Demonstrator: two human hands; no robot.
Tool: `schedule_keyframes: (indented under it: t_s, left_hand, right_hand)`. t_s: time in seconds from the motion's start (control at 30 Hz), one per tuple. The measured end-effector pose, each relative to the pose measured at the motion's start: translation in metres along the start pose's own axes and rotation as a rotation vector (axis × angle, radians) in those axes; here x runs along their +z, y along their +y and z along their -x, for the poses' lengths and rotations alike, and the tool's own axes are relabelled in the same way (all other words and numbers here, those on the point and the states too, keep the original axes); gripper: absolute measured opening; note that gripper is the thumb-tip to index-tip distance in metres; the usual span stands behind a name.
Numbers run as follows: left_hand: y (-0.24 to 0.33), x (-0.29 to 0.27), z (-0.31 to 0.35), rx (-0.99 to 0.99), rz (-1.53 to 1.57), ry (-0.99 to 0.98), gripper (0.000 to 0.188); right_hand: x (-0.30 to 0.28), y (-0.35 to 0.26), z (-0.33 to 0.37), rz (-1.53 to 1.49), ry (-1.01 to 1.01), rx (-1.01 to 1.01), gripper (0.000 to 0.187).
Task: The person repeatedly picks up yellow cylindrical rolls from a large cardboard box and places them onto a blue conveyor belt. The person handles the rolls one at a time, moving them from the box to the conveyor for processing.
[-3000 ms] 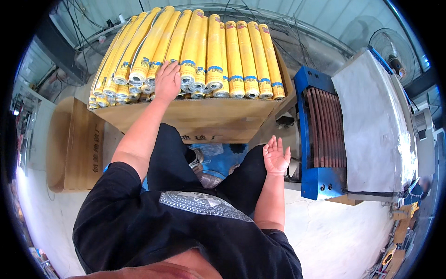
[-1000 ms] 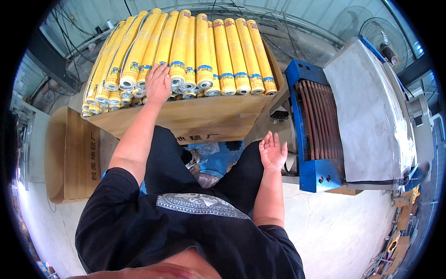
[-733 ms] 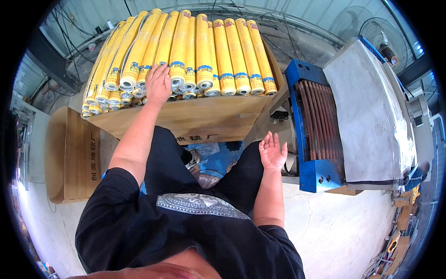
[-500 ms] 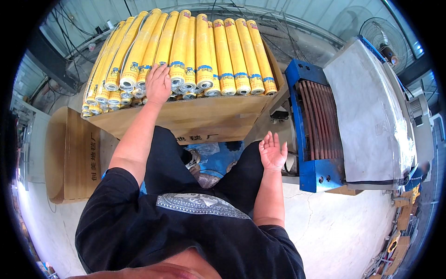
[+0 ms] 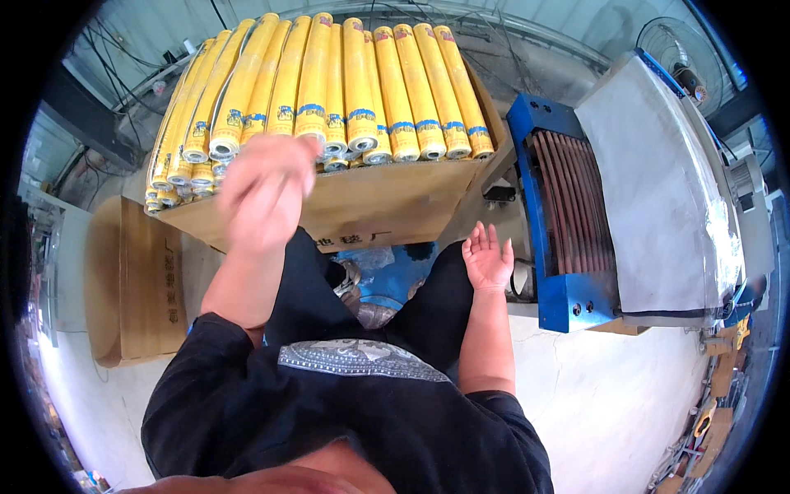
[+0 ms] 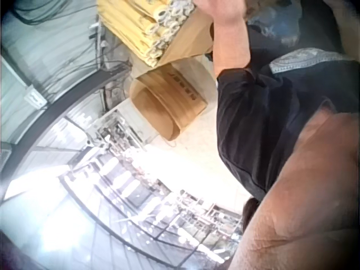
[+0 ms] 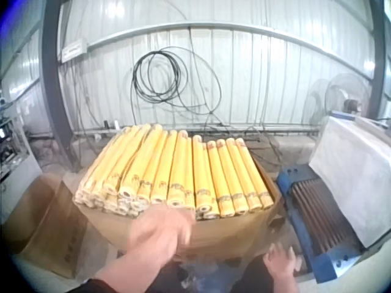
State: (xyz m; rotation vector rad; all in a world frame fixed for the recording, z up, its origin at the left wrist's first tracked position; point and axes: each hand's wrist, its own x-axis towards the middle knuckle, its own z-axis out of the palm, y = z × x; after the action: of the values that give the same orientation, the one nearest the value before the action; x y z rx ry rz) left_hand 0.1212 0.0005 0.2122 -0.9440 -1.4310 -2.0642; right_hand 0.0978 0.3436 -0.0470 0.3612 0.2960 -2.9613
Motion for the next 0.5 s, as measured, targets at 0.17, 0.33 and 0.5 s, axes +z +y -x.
schedule_keyframes:
  t_s: [0.17,0.33,0.5]
  left_hand:
    - [0.097,0.066,-0.012,0.219,0.690,-0.332,0.016]
    - [0.119,0.088,-0.015,0.119,0.672,-0.319,0.029]
    - [0.114,0.078,-0.011,0.122,0.814,-0.480,0.016]
  right_hand:
    - [-0.003,-0.001,0.000,0.034,-0.002,-0.024,0.057]
    - [-0.003,-0.001,0.006,0.044,-0.001,-0.034,0.057]
    - [0.000,0.000,0.006,0.053,-0.010,-0.007,0.056]
